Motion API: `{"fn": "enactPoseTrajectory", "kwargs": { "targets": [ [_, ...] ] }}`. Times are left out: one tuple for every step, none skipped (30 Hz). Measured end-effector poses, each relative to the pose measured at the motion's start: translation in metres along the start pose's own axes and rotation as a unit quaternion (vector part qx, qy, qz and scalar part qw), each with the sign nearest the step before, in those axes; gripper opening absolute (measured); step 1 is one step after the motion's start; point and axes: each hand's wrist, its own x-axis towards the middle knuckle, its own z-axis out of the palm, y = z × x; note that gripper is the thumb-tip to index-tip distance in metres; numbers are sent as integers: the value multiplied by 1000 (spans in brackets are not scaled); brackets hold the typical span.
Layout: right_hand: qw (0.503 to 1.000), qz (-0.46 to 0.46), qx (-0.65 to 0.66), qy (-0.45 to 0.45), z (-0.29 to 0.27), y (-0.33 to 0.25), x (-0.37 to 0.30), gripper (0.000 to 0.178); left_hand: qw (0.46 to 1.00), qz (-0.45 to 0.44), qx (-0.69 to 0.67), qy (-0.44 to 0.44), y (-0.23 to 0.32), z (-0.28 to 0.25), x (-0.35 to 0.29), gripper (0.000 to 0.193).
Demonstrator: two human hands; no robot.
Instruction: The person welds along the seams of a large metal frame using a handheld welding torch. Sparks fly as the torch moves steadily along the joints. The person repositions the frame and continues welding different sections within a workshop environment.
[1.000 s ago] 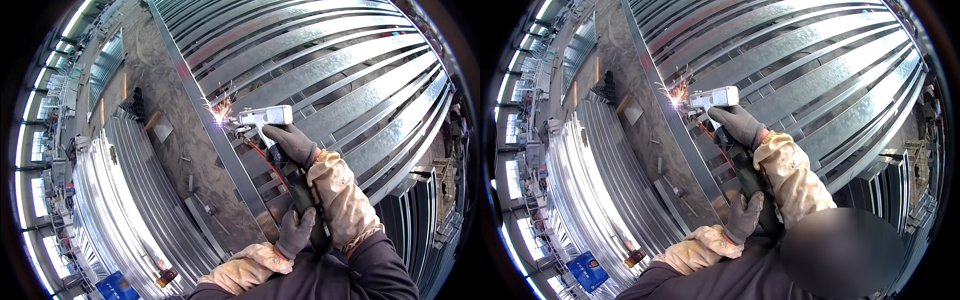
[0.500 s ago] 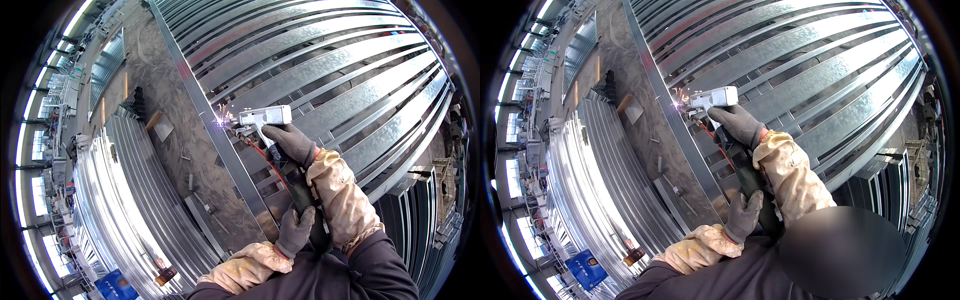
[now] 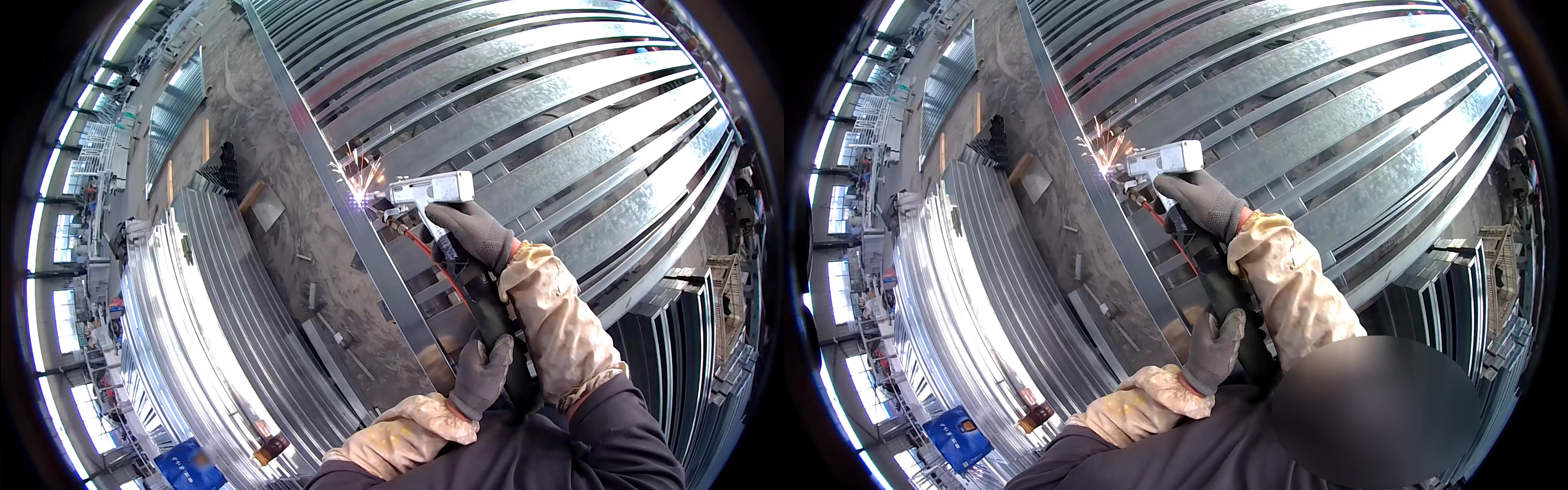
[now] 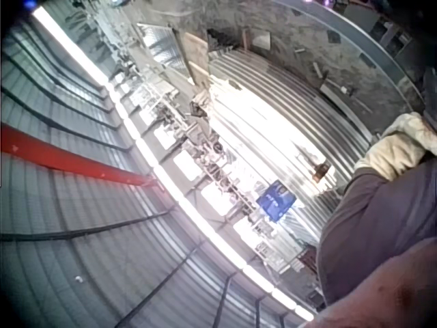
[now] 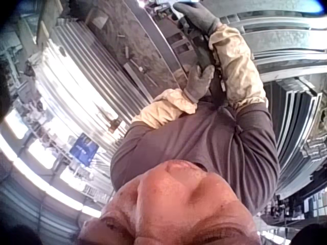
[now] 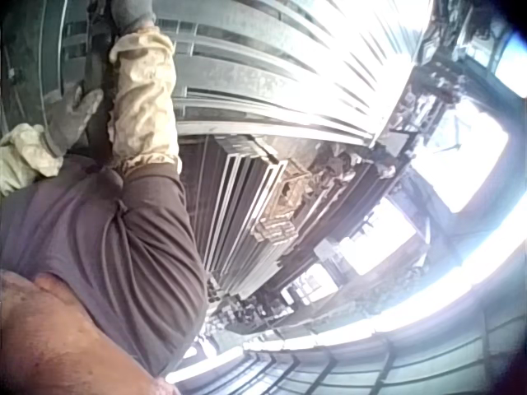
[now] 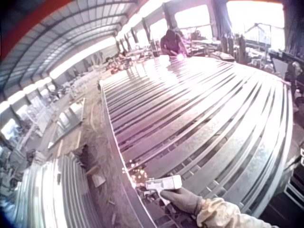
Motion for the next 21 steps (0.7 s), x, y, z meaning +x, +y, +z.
{"fn": "enactPoseTrajectory", "kwargs": {
  "targets": [
    [1000,-6,-2,3,-2,4,2,44,1000,10,-2,5,-1,2,0,11],
    [1000,-11,-3,6,-1,5,2,44,1000,20,-4,11,-2,2,0,14],
    [1000,-7,-2,5,-1,5,1,44,1000,11,1,6,-2,2,-1,12],
    [1000,-3,-2,4,-2,5,0,44,1000,1,5,1,-2,0,-1,9],
    [1000,0,-2,3,-1,4,-1,43,1000,-8,10,-4,-2,0,-2,8],
    [1000,-3,-4,3,0,4,-2,43,1000,3,8,0,-3,0,-2,10],
    [1000,-6,-7,4,0,3,-4,43,1000,14,6,4,-6,1,-2,12],
    [1000,-9,-9,5,1,3,-5,43,1000,24,4,8,-8,1,-2,14],
    [1000,-8,-8,5,1,3,-6,43,1000,25,4,6,-10,0,-2,14],
    [1000,-8,-8,5,1,3,-6,43,1000,25,4,4,-11,0,-3,14],
    [1000,-7,-8,5,2,3,-7,43,1000,26,4,2,-12,-1,-3,13],
    [1000,-4,-10,5,2,2,-8,43,1000,25,5,1,-12,-1,-4,13],
    [1000,-1,-11,4,2,1,-10,43,1000,24,6,0,-13,-1,-4,13],
    [1000,2,-13,4,2,0,-11,43,1000,23,7,-2,-14,-1,-5,12],
    [1000,5,-9,4,3,-1,-12,43,1000,21,3,-3,-13,0,-5,12],
    [1000,8,-6,4,4,-2,-13,43,1000,20,0,-5,-12,0,-6,12],
    [1000,11,-3,4,5,-2,-15,43,1000,19,-4,-6,-12,0,-7,12],
    [1000,13,-2,2,5,-1,-15,43,1000,18,-2,-6,-12,0,-8,12],
    [1000,15,-1,0,5,-1,-16,44,1000,17,1,-5,-13,0,-8,12],
    [1000,17,1,-1,4,0,-16,44,1000,16,3,-6,-13,0,-8,11],
    [1000,11,-9,3,2,3,-15,44,1000,17,4,-6,-12,1,-9,11]
  ]
}}
